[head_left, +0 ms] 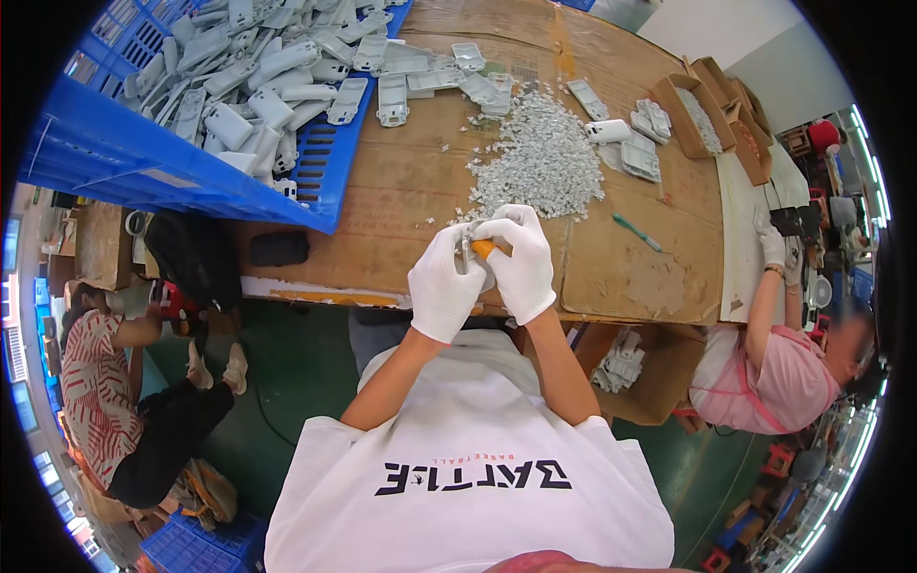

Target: The person assembles small white plastic electronic components by hand, inserting pins into plastic shells.

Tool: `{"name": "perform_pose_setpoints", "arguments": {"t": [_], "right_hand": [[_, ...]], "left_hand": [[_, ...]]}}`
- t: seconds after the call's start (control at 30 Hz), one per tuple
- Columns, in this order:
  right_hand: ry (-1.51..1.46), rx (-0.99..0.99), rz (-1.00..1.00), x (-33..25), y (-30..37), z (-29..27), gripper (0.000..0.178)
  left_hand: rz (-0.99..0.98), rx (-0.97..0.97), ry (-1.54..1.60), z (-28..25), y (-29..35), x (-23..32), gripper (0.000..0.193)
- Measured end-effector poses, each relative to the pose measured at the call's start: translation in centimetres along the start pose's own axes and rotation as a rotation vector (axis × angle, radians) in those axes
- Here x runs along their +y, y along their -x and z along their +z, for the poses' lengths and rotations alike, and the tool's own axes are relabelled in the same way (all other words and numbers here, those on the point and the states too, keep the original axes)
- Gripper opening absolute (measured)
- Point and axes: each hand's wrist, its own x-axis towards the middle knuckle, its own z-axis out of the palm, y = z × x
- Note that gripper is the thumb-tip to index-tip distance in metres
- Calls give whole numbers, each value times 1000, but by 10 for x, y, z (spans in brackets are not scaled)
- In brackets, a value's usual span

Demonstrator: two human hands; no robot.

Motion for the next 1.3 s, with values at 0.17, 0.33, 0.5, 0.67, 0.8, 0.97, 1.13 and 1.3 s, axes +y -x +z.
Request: {"name": "perform_pose_setpoints", "arguments": {"t": [0.17, 0.33, 0.5, 0.67, 0.8, 0.97, 1.13, 1.3], "right_hand": [[-452, 22, 333, -2, -8, -11, 18], [-349, -278, 371, 2, -2, -18, 26], [-239, -95, 242, 6, 10, -5, 20], [-229, -95, 250, 11, 14, -7, 18], [-257, -119, 257, 7, 6, -10, 21], [-285, 188, 377, -10, 10, 1, 24], [222, 223, -150, -13, 23, -7, 24], [323, 134, -240, -21, 34, -17, 32]], "left_hand": [[104, -68, 75, -2, -6, 1, 32], [277, -149, -8, -7, -13, -9, 29], [197, -158, 3, -13, -12, 2, 30], [114, -277, 54, -21, -11, 4, 33], [106, -230, 9, -16, -7, 4, 38], [83, -82, 118, -8, -3, 8, 43], [-52, -87, 101, -14, 4, 27, 45], [-23, -64, 186, -21, 6, 33, 40]]}}
